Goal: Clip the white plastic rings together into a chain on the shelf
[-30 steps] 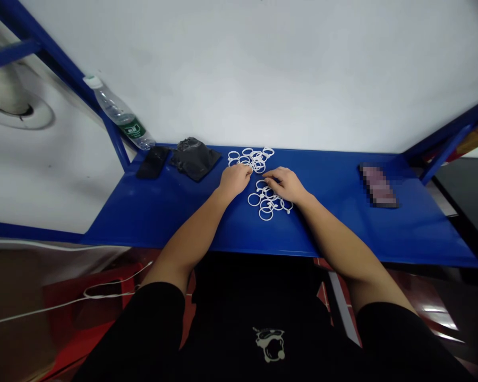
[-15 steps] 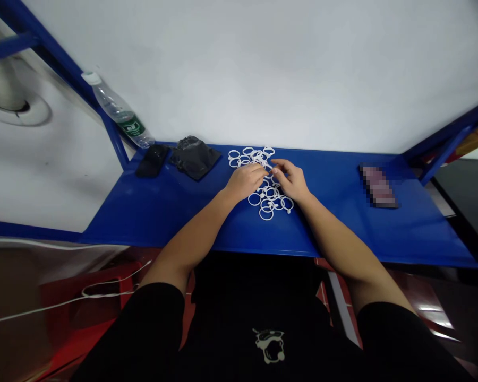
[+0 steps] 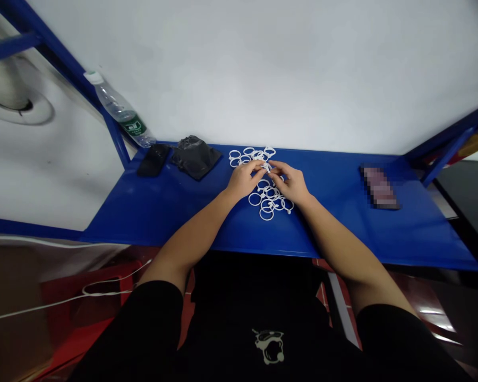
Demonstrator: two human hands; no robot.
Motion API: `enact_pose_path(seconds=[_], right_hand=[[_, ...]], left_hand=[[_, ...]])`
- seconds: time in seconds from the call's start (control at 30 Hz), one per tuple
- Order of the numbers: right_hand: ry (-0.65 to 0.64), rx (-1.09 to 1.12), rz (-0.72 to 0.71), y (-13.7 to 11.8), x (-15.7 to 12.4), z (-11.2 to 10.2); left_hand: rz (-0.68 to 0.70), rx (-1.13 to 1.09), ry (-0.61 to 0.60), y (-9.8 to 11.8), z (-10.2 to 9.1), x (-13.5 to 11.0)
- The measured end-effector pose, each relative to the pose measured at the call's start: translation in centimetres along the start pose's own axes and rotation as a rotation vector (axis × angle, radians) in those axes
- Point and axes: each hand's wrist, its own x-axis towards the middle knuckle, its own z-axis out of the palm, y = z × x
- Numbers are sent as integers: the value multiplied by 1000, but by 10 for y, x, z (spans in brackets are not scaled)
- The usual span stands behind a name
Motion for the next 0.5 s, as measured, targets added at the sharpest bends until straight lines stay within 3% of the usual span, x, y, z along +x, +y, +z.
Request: enact_pose_path(seconds=[0.27, 0.5], right_hand=[[40, -39, -5, 0, 2, -2], [11, -20, 39, -1, 1, -2]], left_hand=[[189, 87, 49, -9, 7, -2], [212, 130, 10, -6, 6, -2]])
